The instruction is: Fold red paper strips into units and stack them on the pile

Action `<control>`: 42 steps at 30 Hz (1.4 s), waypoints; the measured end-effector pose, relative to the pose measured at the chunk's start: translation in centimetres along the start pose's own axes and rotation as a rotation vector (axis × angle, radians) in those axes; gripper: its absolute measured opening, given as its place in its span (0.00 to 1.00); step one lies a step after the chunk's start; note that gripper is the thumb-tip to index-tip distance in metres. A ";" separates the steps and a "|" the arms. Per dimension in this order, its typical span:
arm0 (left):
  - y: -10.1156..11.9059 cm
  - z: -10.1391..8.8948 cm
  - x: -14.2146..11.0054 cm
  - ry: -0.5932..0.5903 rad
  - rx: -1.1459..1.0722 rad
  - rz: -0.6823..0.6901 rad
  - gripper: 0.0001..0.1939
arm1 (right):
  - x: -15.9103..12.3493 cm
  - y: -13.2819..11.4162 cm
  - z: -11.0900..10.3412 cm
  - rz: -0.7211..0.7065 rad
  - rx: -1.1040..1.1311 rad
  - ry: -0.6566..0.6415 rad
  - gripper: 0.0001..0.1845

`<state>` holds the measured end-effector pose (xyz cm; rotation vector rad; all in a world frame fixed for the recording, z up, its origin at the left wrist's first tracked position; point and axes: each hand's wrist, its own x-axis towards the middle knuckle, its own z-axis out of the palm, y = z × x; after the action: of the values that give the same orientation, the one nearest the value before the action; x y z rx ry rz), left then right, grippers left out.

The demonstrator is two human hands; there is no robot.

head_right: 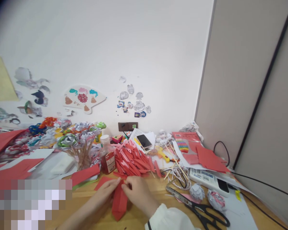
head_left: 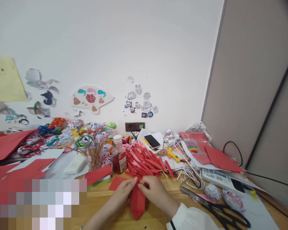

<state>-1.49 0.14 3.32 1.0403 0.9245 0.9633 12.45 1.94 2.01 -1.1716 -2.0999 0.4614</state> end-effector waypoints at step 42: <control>0.4 -0.6 0.9 0.140 0.047 0.073 0.21 | 0.5 1.2 -0.2 0.063 0.373 -0.061 0.13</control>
<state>-1.85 1.17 3.43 1.0629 1.0342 1.0906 13.07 3.00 1.63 -1.0147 -1.9225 0.8858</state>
